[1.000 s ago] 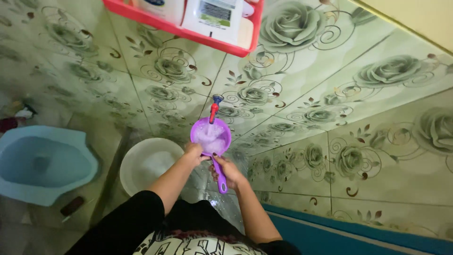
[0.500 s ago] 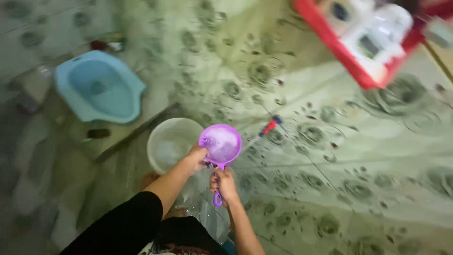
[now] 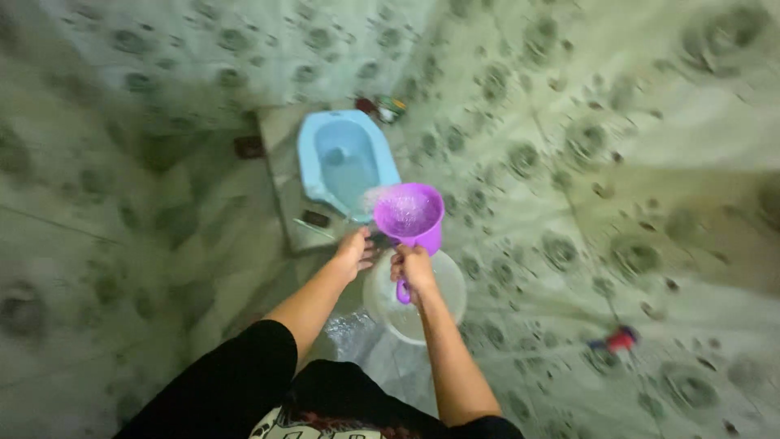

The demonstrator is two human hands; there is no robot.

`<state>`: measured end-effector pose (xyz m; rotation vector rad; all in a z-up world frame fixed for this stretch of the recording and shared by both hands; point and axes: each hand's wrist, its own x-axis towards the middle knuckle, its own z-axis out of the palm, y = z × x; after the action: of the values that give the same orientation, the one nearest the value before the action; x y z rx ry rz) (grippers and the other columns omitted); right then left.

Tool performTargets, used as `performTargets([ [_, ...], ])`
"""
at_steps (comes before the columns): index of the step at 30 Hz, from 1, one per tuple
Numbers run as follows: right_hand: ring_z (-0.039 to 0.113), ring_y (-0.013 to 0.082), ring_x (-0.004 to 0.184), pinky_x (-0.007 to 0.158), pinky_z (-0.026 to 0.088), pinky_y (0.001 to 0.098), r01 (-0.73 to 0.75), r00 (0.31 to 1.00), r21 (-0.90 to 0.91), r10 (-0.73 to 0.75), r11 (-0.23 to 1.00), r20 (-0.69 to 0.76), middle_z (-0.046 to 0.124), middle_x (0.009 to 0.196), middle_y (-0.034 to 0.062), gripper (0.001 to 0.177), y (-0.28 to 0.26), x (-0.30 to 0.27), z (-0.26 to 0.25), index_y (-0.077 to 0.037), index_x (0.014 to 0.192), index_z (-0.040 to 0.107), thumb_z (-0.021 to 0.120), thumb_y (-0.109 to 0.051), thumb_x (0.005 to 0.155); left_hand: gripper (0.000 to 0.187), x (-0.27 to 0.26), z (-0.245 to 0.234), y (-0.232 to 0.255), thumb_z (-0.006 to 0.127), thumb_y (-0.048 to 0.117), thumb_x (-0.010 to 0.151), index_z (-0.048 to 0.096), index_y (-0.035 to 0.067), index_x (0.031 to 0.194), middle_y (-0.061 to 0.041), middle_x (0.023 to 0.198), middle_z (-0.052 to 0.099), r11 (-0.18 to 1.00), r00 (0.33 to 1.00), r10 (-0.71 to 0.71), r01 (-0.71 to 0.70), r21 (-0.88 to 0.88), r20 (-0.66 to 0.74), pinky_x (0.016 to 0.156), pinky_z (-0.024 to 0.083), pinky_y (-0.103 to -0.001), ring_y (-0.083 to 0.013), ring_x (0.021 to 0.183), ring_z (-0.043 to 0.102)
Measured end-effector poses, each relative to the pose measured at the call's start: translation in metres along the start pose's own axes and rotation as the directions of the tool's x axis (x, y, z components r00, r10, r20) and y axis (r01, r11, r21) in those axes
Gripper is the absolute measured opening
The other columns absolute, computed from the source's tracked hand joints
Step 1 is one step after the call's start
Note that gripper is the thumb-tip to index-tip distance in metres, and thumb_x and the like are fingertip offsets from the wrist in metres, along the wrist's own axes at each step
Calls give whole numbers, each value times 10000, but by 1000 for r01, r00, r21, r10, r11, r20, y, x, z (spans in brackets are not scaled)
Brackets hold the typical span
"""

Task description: Washing a bucket and a small pitcher using water from a tap in a bathroom.

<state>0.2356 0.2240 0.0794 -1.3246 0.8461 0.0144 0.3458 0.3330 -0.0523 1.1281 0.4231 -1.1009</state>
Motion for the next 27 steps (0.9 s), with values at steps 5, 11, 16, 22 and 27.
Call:
performTargets([
  [5,424,147,454,399,347,339,-21,999,185,13,983,45,494,665,51,113,-21,91,92,-31,913,499,532,-122,970,513,5,-134,82,515,441,961,564,161,1389,-77,1307,653,999,989,48,-45,29,-142,933,485,-534,-286,1121,652],
  [11,469,176,471,410,378,360,-20,1000,10,19,1000,21,520,671,96,76,-54,159,181,-27,964,520,521,-102,956,480,8,-253,125,525,407,969,551,131,1361,-89,1184,657,997,927,80,-75,28,-366,833,480,-516,-277,1027,667],
  [16,479,182,464,400,380,366,-2,999,-186,12,983,50,526,656,97,135,-62,188,233,-12,952,509,547,-138,983,460,-13,-303,129,546,446,1019,647,34,1196,-159,966,593,997,899,48,-13,82,-436,669,437,-508,-304,809,543],
  [22,511,187,441,384,412,390,104,992,-387,-66,916,110,522,648,96,181,-72,191,274,2,958,526,577,-168,995,393,-16,-340,113,562,371,992,610,-15,1049,-157,888,572,997,850,45,-7,74,-525,695,458,-542,-303,780,521],
  [27,672,519,871,743,534,572,526,776,-777,-570,346,271,686,915,345,350,-2,236,253,55,1104,546,689,-233,967,358,-21,-352,94,554,310,982,600,-42,1032,-165,907,574,996,847,71,-29,88,-527,725,466,-534,-303,804,515],
])
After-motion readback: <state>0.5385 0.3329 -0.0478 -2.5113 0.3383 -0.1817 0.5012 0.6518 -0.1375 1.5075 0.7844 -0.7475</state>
